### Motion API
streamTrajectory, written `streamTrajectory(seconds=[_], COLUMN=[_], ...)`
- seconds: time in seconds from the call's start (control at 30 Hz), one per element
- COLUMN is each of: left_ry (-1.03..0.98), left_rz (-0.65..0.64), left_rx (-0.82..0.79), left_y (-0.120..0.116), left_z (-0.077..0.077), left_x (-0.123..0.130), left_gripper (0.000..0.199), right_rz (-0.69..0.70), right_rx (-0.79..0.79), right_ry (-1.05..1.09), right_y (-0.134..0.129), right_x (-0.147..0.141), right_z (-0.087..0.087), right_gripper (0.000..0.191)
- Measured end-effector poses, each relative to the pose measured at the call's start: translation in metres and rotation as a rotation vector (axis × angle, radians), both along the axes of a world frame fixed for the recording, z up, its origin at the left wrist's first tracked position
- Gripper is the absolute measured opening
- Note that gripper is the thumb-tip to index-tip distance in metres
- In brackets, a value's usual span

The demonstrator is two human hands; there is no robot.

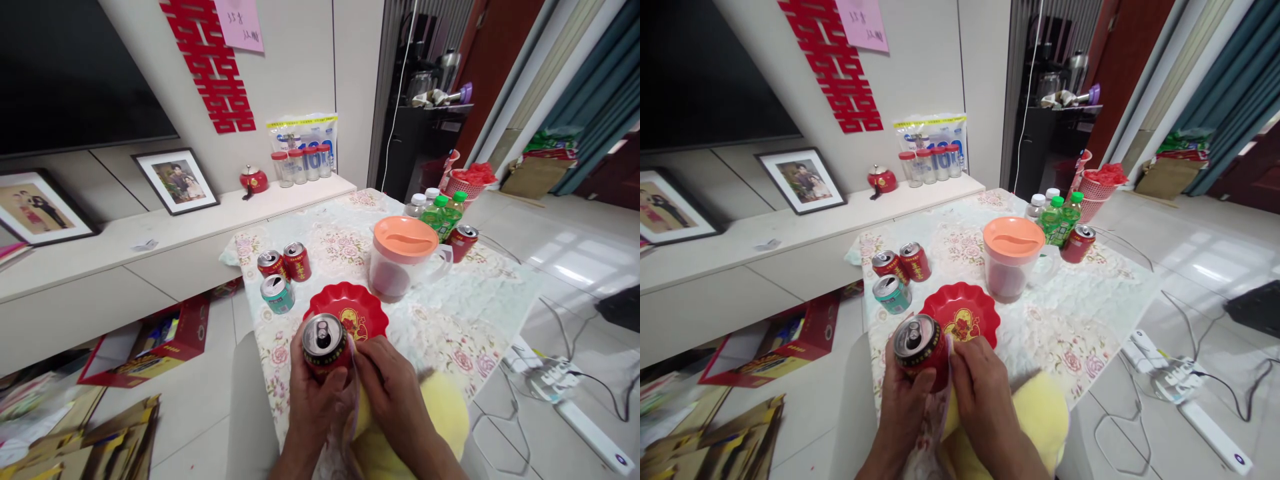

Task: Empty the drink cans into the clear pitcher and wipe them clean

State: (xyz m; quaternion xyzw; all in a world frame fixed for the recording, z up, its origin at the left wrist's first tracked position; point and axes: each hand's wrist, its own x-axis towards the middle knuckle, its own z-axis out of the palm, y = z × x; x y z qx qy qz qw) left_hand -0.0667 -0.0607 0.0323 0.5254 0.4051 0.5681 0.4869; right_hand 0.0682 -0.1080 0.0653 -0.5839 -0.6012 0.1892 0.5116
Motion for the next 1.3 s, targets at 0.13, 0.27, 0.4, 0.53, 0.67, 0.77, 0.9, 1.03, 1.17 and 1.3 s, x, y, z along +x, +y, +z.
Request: streamTrajectory(seconds=[0.13, 0.27, 0.4, 0.53, 0.67, 0.77, 0.9, 1.03, 1.17, 1.3], left_ry=[-0.001, -0.034, -0.099, -0.138, -0.204, -0.199, -0.193, -0.167, -0.227, -0.203], left_rz=[-0.003, -0.077, -0.146, -0.102, -0.012, 0.034, 0.039, 0.071, 0.004, 0.049], left_rx=[-0.070, -0.010, 0.051, -0.008, -0.110, -0.126, -0.123, -0.140, -0.209, -0.158], left_y=[-0.001, -0.006, -0.009, -0.011, -0.011, -0.011, -0.012, -0.013, -0.012, -0.013], left_z=[0.005, 0.010, 0.014, 0.014, 0.009, 0.005, 0.003, 0.008, 0.008, 0.004], left_x=[0.000, 0.005, 0.006, 0.002, 0.002, 0.005, 0.007, 0.006, 0.004, 0.006], left_gripper=[0.071, 0.064, 0.070, 0.085, 0.102, 0.107, 0.103, 0.108, 0.104, 0.100], right_rz=[-0.045, -0.077, 0.001, 0.038, 0.141, 0.156, 0.121, 0.183, 0.310, 0.305], right_rx=[0.164, 0.231, 0.003, -0.159, -0.254, -0.334, -0.399, -0.456, -0.507, -0.485], right_ry=[0.005, 0.012, 0.265, 0.495, 0.722, 0.969, 1.224, 1.334, 1.294, 1.264], right_y=[-0.005, -0.001, 0.008, 0.015, 0.012, 0.010, 0.010, 0.007, 0.003, 0.004], right_x=[-0.010, -0.003, 0.011, 0.009, -0.009, -0.023, -0.030, -0.026, -0.020, -0.018], right_z=[0.011, 0.010, -0.001, -0.012, -0.011, -0.007, -0.004, -0.006, -0.009, -0.009], right_gripper=[0.024, 0.039, 0.024, 0.023, 0.023, 0.017, 0.012, 0.020, 0.033, 0.027])
